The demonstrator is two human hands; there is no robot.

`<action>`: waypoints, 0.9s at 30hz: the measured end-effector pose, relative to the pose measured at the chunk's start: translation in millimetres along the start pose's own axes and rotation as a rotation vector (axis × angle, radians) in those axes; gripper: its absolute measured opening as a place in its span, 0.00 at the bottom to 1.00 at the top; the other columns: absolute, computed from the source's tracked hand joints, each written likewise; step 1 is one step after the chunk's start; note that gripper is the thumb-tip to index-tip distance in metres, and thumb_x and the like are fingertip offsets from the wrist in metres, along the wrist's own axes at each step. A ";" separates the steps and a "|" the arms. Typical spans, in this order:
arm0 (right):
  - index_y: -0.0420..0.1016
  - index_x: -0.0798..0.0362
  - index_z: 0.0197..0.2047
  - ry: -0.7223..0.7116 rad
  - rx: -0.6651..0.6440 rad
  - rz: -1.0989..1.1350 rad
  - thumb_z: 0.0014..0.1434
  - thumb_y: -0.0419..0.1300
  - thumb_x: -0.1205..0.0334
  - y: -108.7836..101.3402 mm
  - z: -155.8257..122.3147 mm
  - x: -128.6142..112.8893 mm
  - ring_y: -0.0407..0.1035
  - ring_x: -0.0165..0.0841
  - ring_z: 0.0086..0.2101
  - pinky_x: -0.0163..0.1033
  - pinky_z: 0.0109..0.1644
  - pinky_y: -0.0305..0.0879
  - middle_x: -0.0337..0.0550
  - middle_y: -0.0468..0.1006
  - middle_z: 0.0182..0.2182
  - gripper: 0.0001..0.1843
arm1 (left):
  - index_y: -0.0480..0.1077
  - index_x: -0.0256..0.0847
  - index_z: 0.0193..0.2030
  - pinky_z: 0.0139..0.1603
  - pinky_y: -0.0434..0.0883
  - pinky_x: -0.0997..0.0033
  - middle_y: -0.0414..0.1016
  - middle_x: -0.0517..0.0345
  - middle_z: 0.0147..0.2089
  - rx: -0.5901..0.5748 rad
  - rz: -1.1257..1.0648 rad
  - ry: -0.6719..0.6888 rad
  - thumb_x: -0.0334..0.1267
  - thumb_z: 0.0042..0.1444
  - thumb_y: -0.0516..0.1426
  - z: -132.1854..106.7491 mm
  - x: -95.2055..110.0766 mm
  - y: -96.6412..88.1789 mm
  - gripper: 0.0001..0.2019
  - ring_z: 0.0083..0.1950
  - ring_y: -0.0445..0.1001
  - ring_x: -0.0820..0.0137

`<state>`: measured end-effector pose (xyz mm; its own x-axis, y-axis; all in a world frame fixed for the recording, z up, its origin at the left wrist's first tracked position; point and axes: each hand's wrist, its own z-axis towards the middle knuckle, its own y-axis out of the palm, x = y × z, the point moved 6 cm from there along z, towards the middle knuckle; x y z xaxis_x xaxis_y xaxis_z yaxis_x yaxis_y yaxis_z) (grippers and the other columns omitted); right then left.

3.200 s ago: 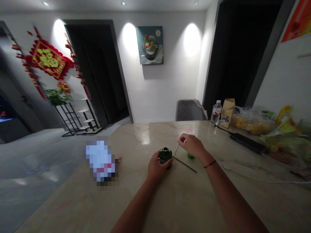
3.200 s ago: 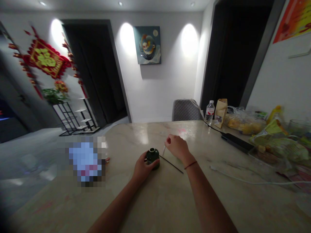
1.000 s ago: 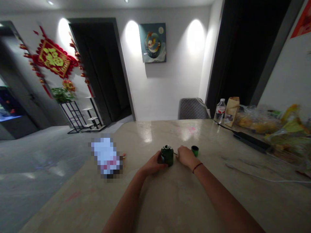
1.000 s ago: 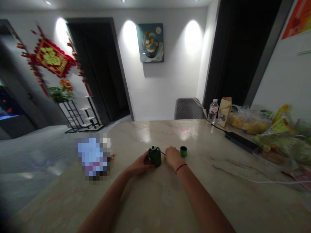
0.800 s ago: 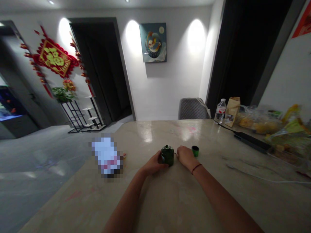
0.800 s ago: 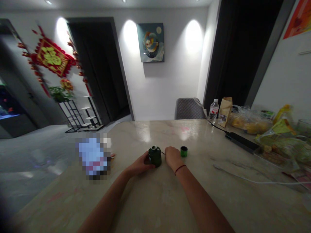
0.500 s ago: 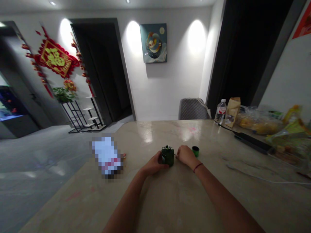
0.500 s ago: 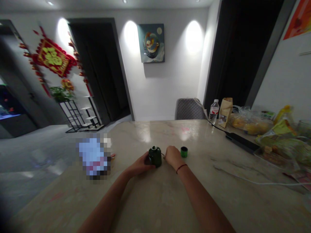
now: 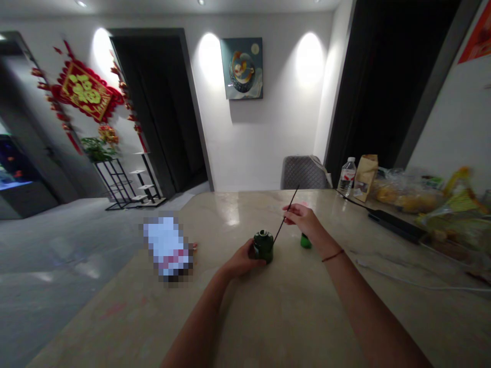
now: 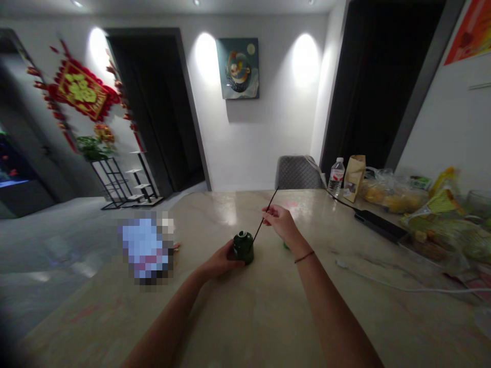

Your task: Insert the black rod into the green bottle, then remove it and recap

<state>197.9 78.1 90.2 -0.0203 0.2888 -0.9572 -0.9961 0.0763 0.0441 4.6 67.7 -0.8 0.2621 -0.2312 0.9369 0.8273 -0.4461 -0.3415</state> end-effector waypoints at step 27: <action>0.71 0.57 0.32 -0.169 -0.057 -0.176 0.48 0.57 0.54 46.7 -18.5 -9.2 0.69 0.29 0.24 0.34 0.30 0.66 0.42 0.73 0.24 0.13 | 0.58 0.37 0.53 0.54 0.61 0.63 0.66 0.48 0.52 -0.018 -0.004 0.009 0.36 0.38 0.63 -1.1 4.6 1.6 0.32 0.52 0.65 0.63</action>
<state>150.1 61.3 95.8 0.1638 0.4320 -0.8869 -0.9864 0.0867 -0.1399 6.6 65.0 2.9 0.2547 -0.2369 0.9376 0.8193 -0.4621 -0.3393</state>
